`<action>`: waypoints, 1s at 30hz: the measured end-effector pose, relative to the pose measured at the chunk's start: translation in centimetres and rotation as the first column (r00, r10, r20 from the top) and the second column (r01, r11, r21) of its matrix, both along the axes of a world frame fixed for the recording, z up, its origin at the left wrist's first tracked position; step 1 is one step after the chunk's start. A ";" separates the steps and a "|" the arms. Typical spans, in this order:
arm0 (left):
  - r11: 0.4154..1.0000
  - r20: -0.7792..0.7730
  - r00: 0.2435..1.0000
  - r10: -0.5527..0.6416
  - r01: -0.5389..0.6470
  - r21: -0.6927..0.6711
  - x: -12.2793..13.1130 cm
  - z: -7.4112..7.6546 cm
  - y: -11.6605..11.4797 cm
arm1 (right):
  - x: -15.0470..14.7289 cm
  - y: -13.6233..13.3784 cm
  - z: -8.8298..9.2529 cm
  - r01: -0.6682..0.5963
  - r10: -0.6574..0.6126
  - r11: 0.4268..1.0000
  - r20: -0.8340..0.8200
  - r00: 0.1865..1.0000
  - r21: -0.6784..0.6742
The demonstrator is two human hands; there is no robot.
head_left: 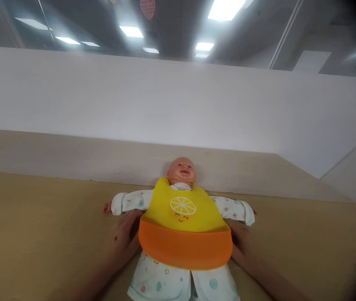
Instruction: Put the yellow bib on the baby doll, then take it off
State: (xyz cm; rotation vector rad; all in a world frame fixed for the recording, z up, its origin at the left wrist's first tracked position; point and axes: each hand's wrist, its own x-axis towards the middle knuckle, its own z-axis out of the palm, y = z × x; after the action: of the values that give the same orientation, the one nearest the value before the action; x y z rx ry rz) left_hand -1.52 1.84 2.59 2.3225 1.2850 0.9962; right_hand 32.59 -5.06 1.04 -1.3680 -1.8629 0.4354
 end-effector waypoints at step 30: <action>0.974 -0.110 0.976 -0.187 0.199 0.110 0.6 0.7 -0.4 | 0.1 0.7 -0.6 0.135 -0.118 0.982 0.131 0.984 -0.134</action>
State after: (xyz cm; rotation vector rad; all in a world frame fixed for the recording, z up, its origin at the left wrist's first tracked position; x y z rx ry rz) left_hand -0.92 1.48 3.31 2.5604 1.0328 0.9278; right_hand 32.72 -4.37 0.43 -1.6324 -1.8585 0.4349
